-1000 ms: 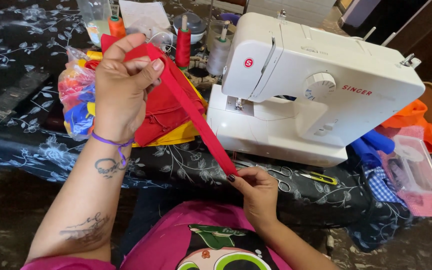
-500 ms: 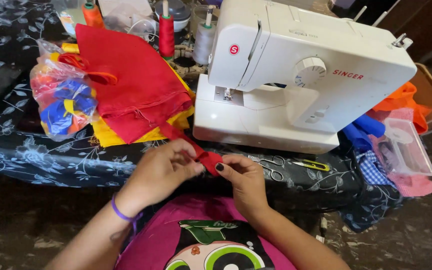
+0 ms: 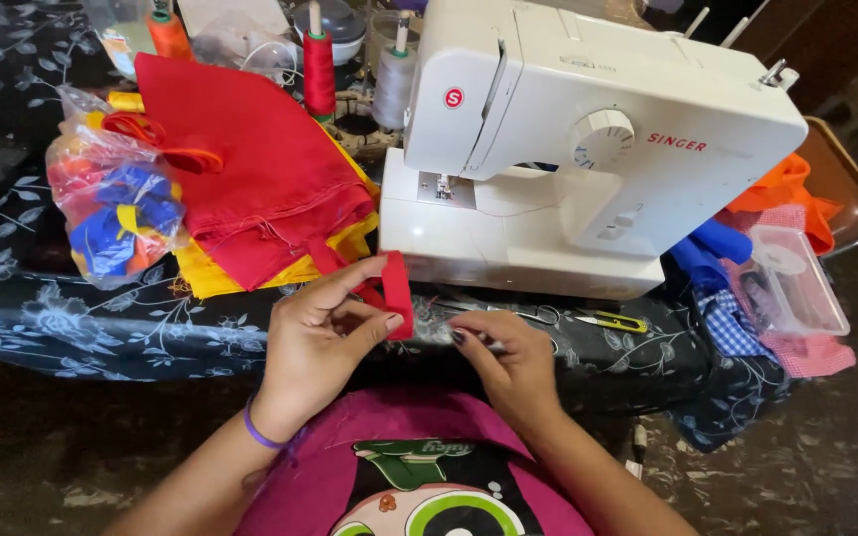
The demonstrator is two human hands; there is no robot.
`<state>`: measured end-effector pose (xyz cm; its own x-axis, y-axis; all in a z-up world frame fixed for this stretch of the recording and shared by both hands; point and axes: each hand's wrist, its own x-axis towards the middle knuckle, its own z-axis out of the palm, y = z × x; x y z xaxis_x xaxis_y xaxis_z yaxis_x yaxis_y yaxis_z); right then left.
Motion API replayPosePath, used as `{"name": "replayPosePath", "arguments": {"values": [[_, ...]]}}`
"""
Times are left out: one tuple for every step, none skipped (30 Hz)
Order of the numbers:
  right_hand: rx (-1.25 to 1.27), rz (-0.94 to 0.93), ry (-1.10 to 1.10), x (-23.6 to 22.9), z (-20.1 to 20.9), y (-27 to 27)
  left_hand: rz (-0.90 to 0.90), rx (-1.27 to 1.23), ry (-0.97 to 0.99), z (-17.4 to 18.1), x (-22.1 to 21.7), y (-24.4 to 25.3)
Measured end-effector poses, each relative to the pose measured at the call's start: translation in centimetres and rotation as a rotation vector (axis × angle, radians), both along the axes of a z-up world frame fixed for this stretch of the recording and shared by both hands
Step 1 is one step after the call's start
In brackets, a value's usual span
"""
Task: A person uses scissors to trim the edges of a red fabric strip at a sewing station.
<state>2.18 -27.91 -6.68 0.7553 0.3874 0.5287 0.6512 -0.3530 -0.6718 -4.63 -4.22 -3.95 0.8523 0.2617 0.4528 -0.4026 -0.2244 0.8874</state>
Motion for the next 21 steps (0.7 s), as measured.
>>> {"name": "replayPosePath", "arguments": {"values": [[0.001, 0.004, -0.008, 1.0, -0.7, -1.5, 0.004, 0.001, -0.008, 0.1, 0.0, 0.3], [-0.222, -0.107, -0.187, 2.0, -1.3, -3.0, 0.004, -0.038, -0.028, 0.3, 0.0, 0.6], [-0.448, -0.216, -0.364, 3.0, -2.0, -4.5, 0.005, -0.079, -0.045, 0.4, -0.1, 0.9], [-0.448, -0.212, -0.371, 4.0, -3.0, -6.0, 0.010, -0.081, -0.051, 1.1, -0.1, 1.3], [-0.578, -0.218, -0.330, 4.9, -4.2, -7.5, 0.028, -0.016, -0.080, 1.9, -0.1, 1.7], [-0.707, -0.224, -0.289, 5.9, -5.3, -9.0, 0.046, 0.049, -0.109, 2.6, -0.2, 2.0], [-0.707, -0.223, -0.296, 6.0, -5.6, -9.5, 0.049, 0.048, -0.115, 3.3, -0.2, 2.3], [-0.753, -0.194, -0.234, 6.1, -5.8, -10.1, 0.045, 0.064, -0.148, 4.1, -0.2, 2.5], [-0.797, -0.166, -0.174, 6.3, -6.0, -10.6, 0.041, 0.081, -0.183, 5.0, -0.2, 2.8], [-0.796, -0.166, -0.184, 6.0, -5.2, -10.3, 0.045, 0.082, -0.192, 5.9, -0.3, 3.0], [-0.824, -0.117, -0.221, 5.7, -4.5, -10.0, 0.047, 0.149, -0.245, 6.8, -0.5, 3.2], [-0.853, -0.068, -0.258, 5.4, -3.7, -9.8, 0.049, 0.217, -0.298, 7.7, -0.7, 3.4], [-0.850, -0.068, -0.270, 5.7, -3.8, -9.9, 0.055, 0.219, -0.308, 8.5, -0.9, 3.6], [-0.872, -0.041, -0.285, 6.1, -4.0, -10.0, 0.058, 0.279, -0.332, 9.4, -1.2, 3.7], [-0.892, -0.013, -0.300, 6.5, -4.1, -10.0, 0.062, 0.340, -0.356, 10.3, -1.4, 3.9], [-0.890, -0.013, -0.313, 6.9, -4.2, -10.1, 0.069, 0.342, -0.366, 11.0, -1.6, 4.0], [-0.899, 0.009, -0.286, 7.1, -4.5, -10.3, 0.026, 0.357, -0.368, 11.6, -1.9, 4.1], [-0.908, 0.030, -0.260, 7.3, -4.7, -10.4, -0.017, 0.372, -0.371, 12.2, -2.1, 4.2], [-0.904, 0.030, -0.265, 7.2, -4.6, -10.3, -0.015, 0.376, -0.375, 12.6, -2.3, 4.3], [-0.908, 0.012, -0.215, 7.1, -4.5, -10.3, -0.033, 0.395, -0.368, 12.9, -2.4, 4.4], [-0.912, -0.009, -0.162, 6.9, -4.5, -10.3, -0.056, 0.413, -0.360, 13.2, -2.5, 4.5]]}}
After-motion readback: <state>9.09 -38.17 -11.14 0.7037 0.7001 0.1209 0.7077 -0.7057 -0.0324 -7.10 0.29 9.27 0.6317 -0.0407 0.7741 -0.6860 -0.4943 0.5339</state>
